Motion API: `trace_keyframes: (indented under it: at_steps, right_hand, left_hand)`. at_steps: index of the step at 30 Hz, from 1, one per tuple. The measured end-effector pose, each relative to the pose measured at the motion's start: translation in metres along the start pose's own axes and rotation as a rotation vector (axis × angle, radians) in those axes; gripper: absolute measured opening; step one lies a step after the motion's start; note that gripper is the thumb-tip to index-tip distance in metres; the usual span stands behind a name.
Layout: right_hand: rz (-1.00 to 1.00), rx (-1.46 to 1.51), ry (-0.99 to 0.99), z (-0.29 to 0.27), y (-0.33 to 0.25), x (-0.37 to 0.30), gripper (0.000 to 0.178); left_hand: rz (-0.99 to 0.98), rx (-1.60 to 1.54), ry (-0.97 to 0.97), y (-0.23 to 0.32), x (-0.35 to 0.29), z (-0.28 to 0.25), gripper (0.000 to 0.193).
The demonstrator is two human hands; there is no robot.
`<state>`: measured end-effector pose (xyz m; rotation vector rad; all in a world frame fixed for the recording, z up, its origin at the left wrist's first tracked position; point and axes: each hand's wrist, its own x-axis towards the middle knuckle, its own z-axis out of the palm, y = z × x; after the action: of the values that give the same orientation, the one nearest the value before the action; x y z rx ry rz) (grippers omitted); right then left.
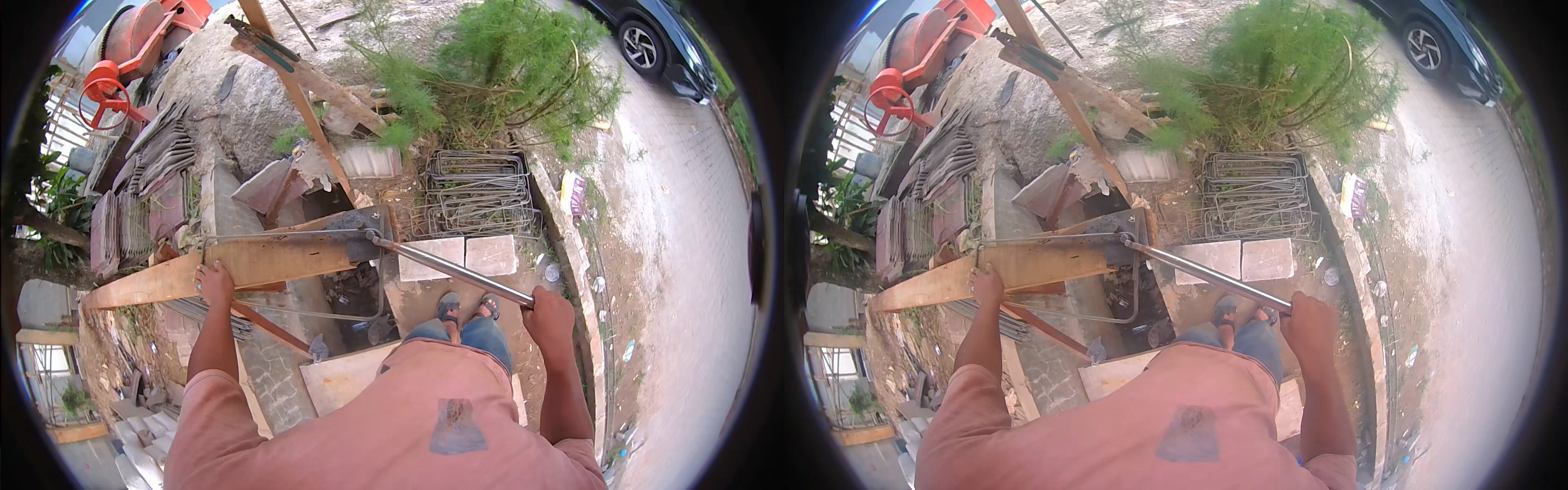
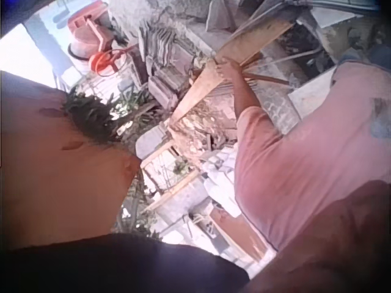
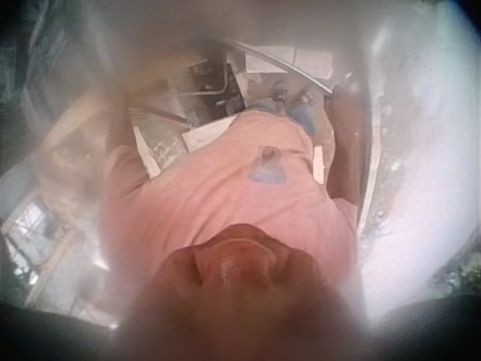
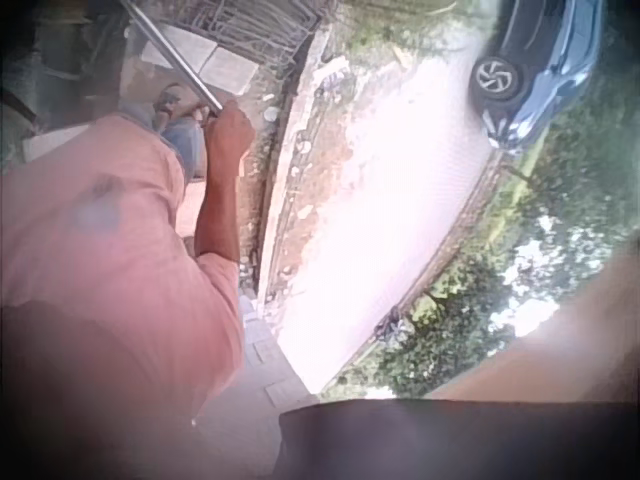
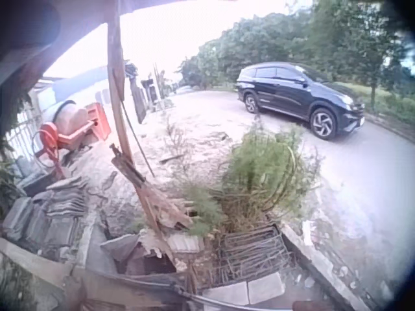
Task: The person repeatedly bends thin metal rods using a manual bending jig. They position each rod, apply force with a lever, and release the bent piece. The process is repeated multiple times in an outdoor construction area.
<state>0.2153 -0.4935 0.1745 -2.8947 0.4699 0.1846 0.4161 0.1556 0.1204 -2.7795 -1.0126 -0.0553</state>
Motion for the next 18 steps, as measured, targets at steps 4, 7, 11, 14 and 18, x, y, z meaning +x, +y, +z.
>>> trace_keyframes:
  at_steps: [4,7,11,14,18]
  right_hand:
    - [-0.149,0.055,-0.044,0.02,0.019,0.033,0.028]
    - [-0.208,0.135,0.072,0.033,0.028,0.053,0.026]
    - [-0.133,0.359,0.124,0.034,0.043,0.073,0.029]
    - [-0.13,0.444,0.164,0.046,0.06,0.1,0.031]
    - [0.079,0.392,-0.157,0.042,0.089,0.125,0.04]
  left_hand:
    - [-0.028,-0.033,-0.027,-0.003,-0.011,-0.004,0.07]
    - [-0.01,0.001,0.078,0.013,-0.04,-0.036,0.063]
    - [0.589,-0.612,-0.017,0.033,-0.129,-0.059,0.053]
    - [0.913,-0.531,-0.243,0.039,-0.205,-0.085,0.051]
    - [0.858,-0.356,-0.265,0.046,-0.211,-0.078,0.037]
